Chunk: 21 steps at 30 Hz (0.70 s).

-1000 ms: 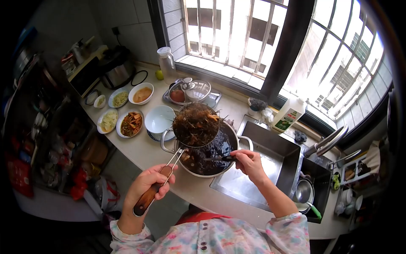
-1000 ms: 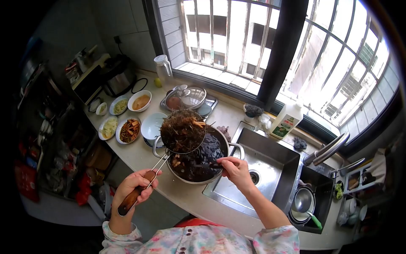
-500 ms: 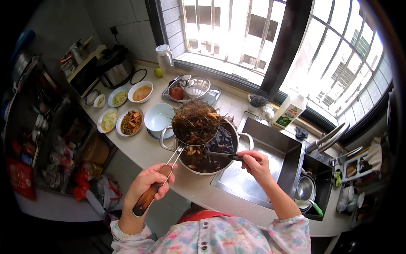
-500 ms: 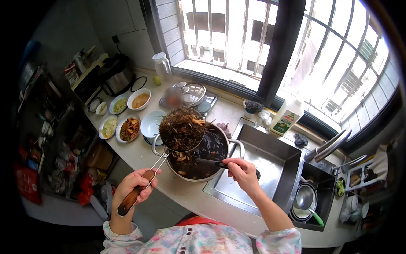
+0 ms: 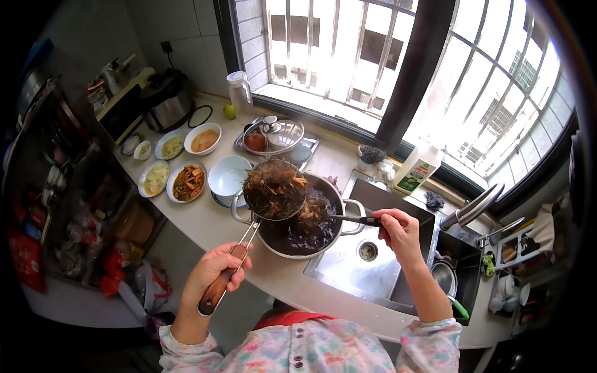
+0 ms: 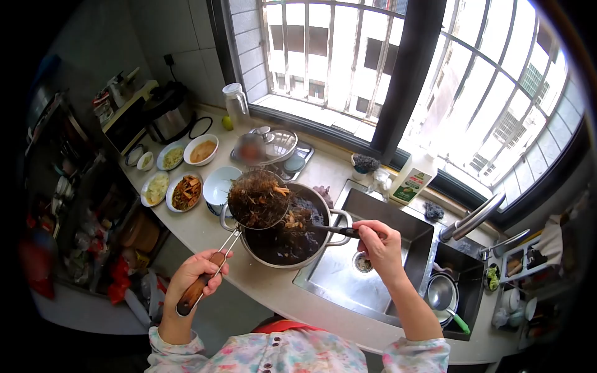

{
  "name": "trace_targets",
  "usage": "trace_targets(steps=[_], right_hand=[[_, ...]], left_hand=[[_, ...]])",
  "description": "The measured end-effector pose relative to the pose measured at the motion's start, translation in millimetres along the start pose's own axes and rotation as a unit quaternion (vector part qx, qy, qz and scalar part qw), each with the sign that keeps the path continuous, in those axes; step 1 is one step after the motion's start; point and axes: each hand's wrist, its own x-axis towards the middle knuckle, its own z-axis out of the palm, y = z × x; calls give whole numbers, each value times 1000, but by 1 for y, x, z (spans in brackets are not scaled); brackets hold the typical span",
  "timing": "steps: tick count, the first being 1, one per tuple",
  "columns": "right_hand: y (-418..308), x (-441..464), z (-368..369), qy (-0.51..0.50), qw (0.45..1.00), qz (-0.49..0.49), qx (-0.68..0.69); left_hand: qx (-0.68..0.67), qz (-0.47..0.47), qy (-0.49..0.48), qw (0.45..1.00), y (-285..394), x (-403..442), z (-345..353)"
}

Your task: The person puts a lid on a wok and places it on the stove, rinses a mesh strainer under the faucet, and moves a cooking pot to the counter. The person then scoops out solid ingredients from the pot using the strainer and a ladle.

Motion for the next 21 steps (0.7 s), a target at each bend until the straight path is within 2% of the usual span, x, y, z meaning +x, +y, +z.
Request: trace_targets(steps=[3,15,19,21], right_hand=[[-7,3,-7,21,1000,13,18],[-31,8,-14,69,996,-58,-28],[-51,3,-4,52,994,-91,-25],[-44,-3,10,54,984,-158,-68]], left_hand=[[4,3,13,1000,-5,1,-4],[25,-14,23,999,-18,2,-8],[20,-40,0,999,-28,9,-13],[6,-44,-20,999,-31,11,-12]])
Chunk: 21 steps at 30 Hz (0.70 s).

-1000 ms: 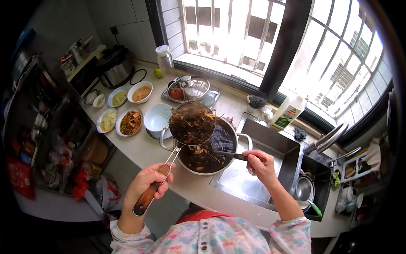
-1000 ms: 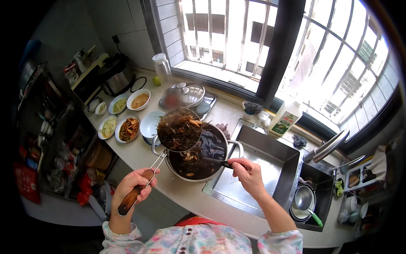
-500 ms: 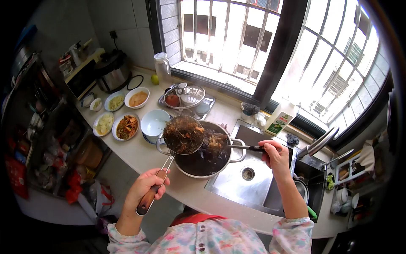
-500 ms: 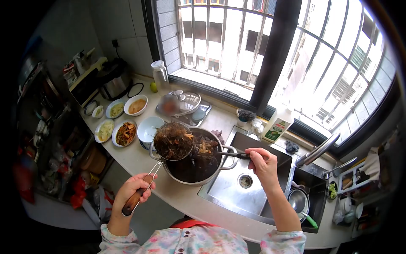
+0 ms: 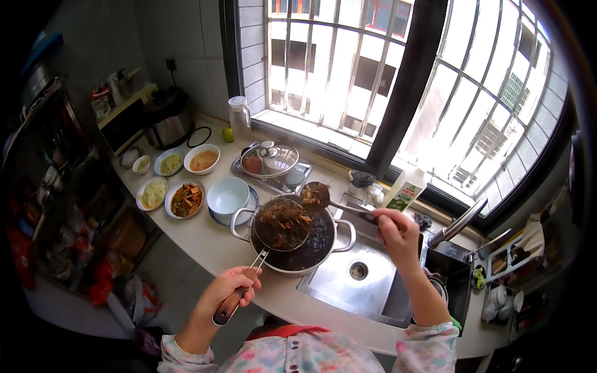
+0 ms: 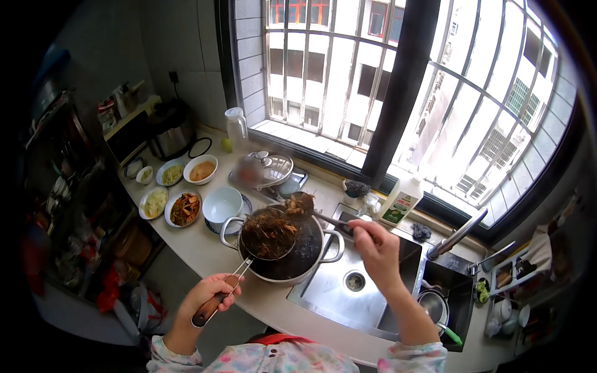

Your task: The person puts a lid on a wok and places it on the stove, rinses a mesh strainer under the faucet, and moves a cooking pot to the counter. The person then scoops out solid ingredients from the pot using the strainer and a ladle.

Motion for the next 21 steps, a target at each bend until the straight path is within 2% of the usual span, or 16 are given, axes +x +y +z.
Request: trace_targets(steps=[2,4,6,8,12,16,18,20,21], right_hand=[[8,-13,19,-34,962,-234,-139],[17,-34,28,-123,860,-394,-300],[27,-58,35,-185,753,-487,-401],[41,-66,43,-229,719,-517,-405],[56,-73,40,-244,721,-495,-420],[56,-85,46,-243,834,-361,-339],[60,-93,49,-239,901,-246,-267],[61,-97,52,-218,944,-167,-183],[59,-99,54,-196,954,-123,-193]], left_hand=[[-15,2,-19,1000,-2,1,2],[-31,10,-36,999,-3,2,3],[-35,16,-44,998,-4,4,5],[-43,14,-51,998,-3,4,6],[-70,9,-72,995,-5,2,9],[-79,16,-69,994,-9,3,5],[-84,21,-70,994,-12,2,4],[-86,28,-69,994,-15,0,3],[-84,31,-65,994,-16,-1,4]])
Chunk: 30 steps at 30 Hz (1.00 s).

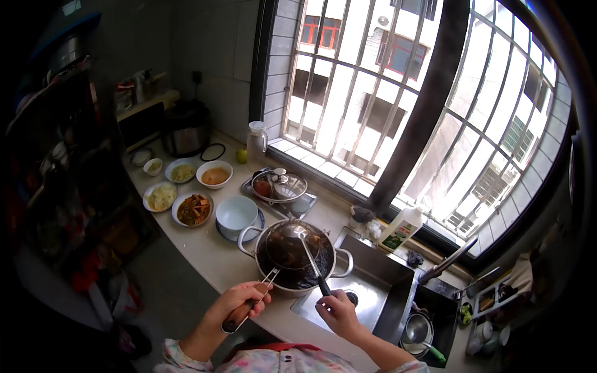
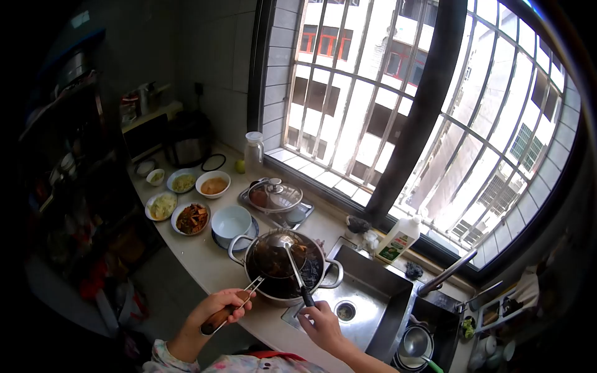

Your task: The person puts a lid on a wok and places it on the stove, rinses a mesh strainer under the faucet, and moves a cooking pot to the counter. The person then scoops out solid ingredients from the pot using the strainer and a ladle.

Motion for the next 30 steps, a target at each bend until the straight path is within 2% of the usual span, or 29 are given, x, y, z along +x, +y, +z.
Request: trace_targets(steps=[4,7,8,9,11,14,17,24,27,30], right_hand=[[-7,1,12,102,993,55,25],[-4,-1,23,122,978,158,54],[-6,3,25,142,978,131,80],[-9,9,18,94,977,165,94],[-19,20,3,62,981,165,78],[-23,27,-9,84,990,100,58],[-32,29,-15,128,981,109,97],[-14,12,0,163,963,135,167],[-11,4,1,197,933,143,265],[-18,-5,-4,229,889,203,341]], left_hand=[[13,10,16,1000,-1,-1,5],[24,5,24,999,2,-2,8],[27,1,25,999,5,-1,10],[29,-2,22,999,9,-2,13],[37,0,14,999,22,-5,24],[40,13,-6,999,37,-10,37],[49,16,-23,998,42,-12,38],[34,-18,-13,999,23,-3,11],[24,-32,-16,999,19,-1,2],[34,-27,-9,999,24,-3,-2]])
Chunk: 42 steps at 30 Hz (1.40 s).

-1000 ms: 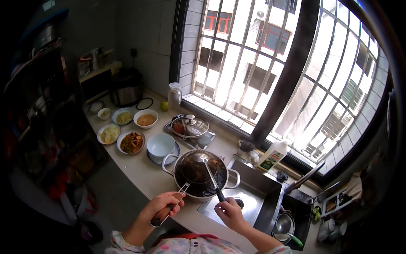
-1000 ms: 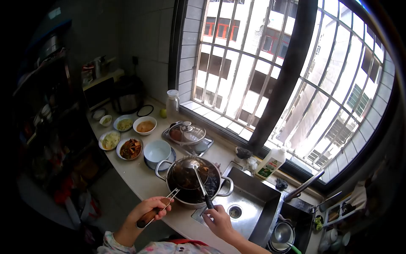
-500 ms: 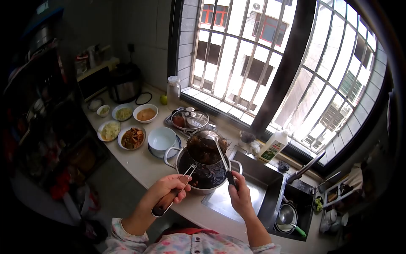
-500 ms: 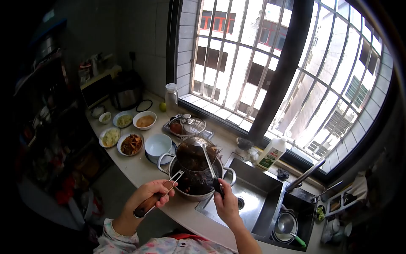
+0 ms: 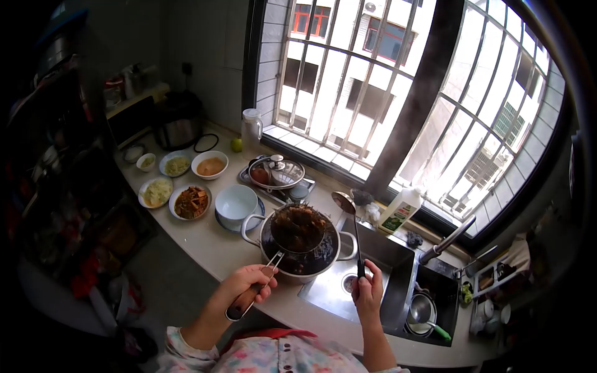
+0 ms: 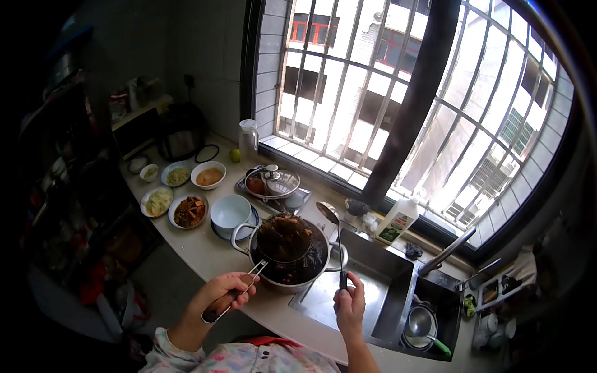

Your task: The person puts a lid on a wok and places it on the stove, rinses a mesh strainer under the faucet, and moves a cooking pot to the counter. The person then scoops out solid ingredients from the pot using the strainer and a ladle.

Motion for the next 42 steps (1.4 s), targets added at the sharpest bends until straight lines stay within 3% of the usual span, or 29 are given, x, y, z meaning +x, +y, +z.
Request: trace_targets(steps=[2,6,9,11,13,17,21,24,28,29,31,39,42], right_hand=[[5,-3,-5,33,999,32,17],[4,-1,-7,5,993,118,27],[9,5,-4,-8,988,145,-46],[35,13,-9,-2,979,76,-191],[43,18,-7,-7,933,-17,-361],[33,20,10,-9,813,-56,-580],[34,33,18,-41,761,-66,-645],[36,42,20,-102,732,-17,-674],[39,56,9,-112,820,-15,-560],[33,63,6,-139,880,185,-415],[22,68,-1,-167,927,291,-167],[4,68,-24,-191,915,354,-28],[1,65,-28,-188,921,338,-42]], left_hand=[[13,5,5,1000,6,-3,-2],[24,16,8,1000,21,-8,4],[34,18,-13,999,31,-7,2],[33,15,-24,999,34,-6,3],[29,7,-29,999,38,-5,4],[21,4,-38,999,39,-3,3],[17,-2,-36,999,39,-4,5],[19,3,-34,999,38,-6,5],[19,10,-21,1000,34,-10,5],[20,14,-15,1000,33,-11,5],[23,20,-3,1000,32,-13,7],[43,23,50,998,23,-20,13],[43,16,60,997,17,-21,10]])
